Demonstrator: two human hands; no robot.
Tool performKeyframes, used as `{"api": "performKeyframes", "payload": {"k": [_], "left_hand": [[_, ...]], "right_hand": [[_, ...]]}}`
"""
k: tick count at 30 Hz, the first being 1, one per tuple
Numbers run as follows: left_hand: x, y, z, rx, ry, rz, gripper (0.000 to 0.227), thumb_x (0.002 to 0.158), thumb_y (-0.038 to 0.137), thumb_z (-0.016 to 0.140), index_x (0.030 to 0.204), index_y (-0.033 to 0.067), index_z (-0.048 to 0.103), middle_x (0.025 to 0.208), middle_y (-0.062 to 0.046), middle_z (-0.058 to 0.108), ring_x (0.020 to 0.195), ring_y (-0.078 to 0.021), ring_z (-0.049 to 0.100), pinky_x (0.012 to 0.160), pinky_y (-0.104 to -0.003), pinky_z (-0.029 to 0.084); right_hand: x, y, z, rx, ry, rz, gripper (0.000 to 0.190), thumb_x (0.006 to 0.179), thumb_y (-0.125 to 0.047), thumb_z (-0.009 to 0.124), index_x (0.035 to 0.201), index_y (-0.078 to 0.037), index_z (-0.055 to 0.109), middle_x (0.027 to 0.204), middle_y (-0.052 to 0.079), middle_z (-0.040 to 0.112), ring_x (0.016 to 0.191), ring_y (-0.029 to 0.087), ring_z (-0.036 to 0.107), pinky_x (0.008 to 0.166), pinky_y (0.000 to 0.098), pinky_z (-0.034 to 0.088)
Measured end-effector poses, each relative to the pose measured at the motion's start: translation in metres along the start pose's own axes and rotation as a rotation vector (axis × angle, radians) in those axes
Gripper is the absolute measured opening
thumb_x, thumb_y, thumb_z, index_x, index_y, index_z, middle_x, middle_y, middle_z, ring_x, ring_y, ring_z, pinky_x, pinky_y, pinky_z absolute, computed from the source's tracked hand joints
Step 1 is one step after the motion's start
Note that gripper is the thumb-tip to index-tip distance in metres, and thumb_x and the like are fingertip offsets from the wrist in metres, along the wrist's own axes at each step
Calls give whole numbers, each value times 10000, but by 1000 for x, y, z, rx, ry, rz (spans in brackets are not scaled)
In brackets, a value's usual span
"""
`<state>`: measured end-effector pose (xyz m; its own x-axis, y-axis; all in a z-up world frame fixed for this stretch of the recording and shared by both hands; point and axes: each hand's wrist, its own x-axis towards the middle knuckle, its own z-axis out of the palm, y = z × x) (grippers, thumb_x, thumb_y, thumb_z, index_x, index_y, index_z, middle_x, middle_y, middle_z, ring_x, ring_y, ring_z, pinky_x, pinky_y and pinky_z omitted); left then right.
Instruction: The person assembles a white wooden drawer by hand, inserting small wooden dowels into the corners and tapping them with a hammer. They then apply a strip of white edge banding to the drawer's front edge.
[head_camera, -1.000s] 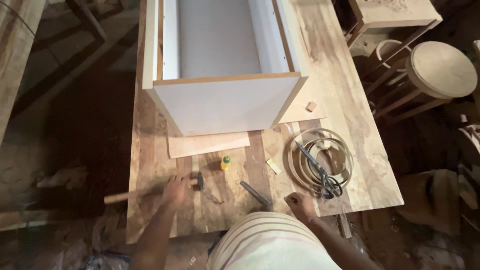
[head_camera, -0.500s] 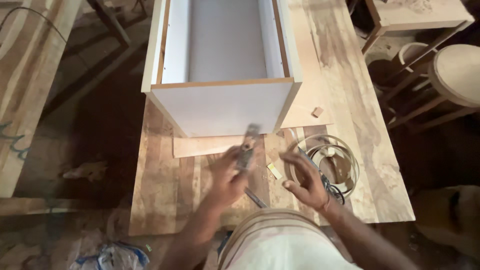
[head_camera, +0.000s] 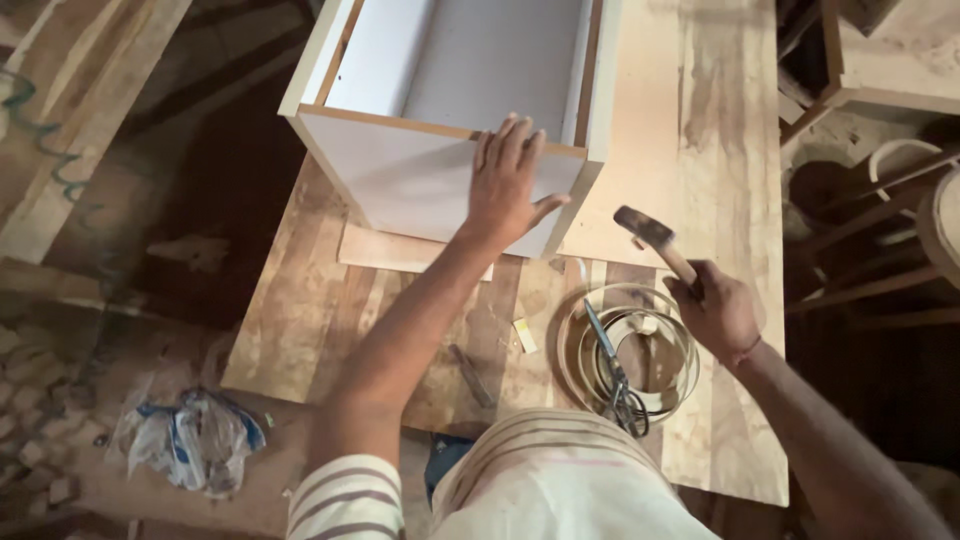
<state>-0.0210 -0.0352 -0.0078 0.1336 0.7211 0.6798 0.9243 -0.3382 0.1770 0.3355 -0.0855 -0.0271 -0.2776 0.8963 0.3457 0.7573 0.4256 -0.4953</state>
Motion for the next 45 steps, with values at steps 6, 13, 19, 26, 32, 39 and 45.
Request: {"api": "performKeyframes", "payload": {"k": [6, 13, 19, 26, 32, 39, 45], "left_hand": [[6, 18, 32, 55, 35, -95, 1062, 828, 849, 491, 1482, 12, 456, 1512, -190, 444, 1514, -375, 286, 1269, -666, 68], [7, 16, 45, 85, 8, -152, 943, 885, 809, 529, 1427, 39, 483, 1481, -170, 463, 1507, -367, 304, 1266, -673, 44], [6, 14, 53, 81, 40, -159, 914, 848, 770, 595, 1412, 58, 493, 1461, -142, 473, 1491, -353, 327, 1269, -670, 72], [6, 18, 46, 55, 41, -160, 882, 853, 721, 674, 1405, 65, 470, 1433, -133, 481, 1482, -350, 338, 1274, -662, 87], [9, 17, 48, 20, 87, -142, 890, 846, 729, 702, 1385, 60, 467, 1407, -147, 464, 1460, -354, 328, 1245, -679, 73], [7, 15, 52, 60, 19, -171, 933, 803, 767, 641, 1398, 70, 463, 1426, -134, 468, 1479, -348, 326, 1263, -668, 67], [6, 14, 53, 61, 22, -159, 894, 847, 738, 691, 1388, 62, 470, 1405, -150, 468, 1461, -361, 324, 1243, -677, 61]], "right_hand": [[47, 9, -10, -84, 42, -397, 233, 1053, -251, 683, 1219, -90, 660, 900, 106, 677, 776, 306, 681, 671, 405, 539], [93, 9, -14, -335, 84, -641, 358, 943, -290, 791, 1231, -113, 673, 822, 64, 666, 711, 269, 665, 630, 398, 523], [104, 19, -8, -412, 57, -756, 398, 975, -339, 786, 1257, -84, 670, 771, 48, 655, 632, 201, 638, 556, 360, 490], [95, 22, 5, -357, 97, -740, 372, 1030, -382, 718, 1286, -118, 660, 804, 42, 661, 650, 195, 629, 551, 351, 474], [101, 28, 4, -476, 146, -699, 422, 967, -370, 786, 1287, -133, 643, 786, 23, 635, 664, 208, 633, 598, 366, 480], [98, 26, 3, -439, 108, -797, 514, 955, -362, 791, 1341, -69, 620, 726, 3, 624, 581, 166, 593, 530, 330, 456], [100, 23, -1, -376, 117, -777, 469, 990, -359, 791, 1347, -94, 643, 811, 37, 655, 675, 197, 643, 595, 346, 486]]}}
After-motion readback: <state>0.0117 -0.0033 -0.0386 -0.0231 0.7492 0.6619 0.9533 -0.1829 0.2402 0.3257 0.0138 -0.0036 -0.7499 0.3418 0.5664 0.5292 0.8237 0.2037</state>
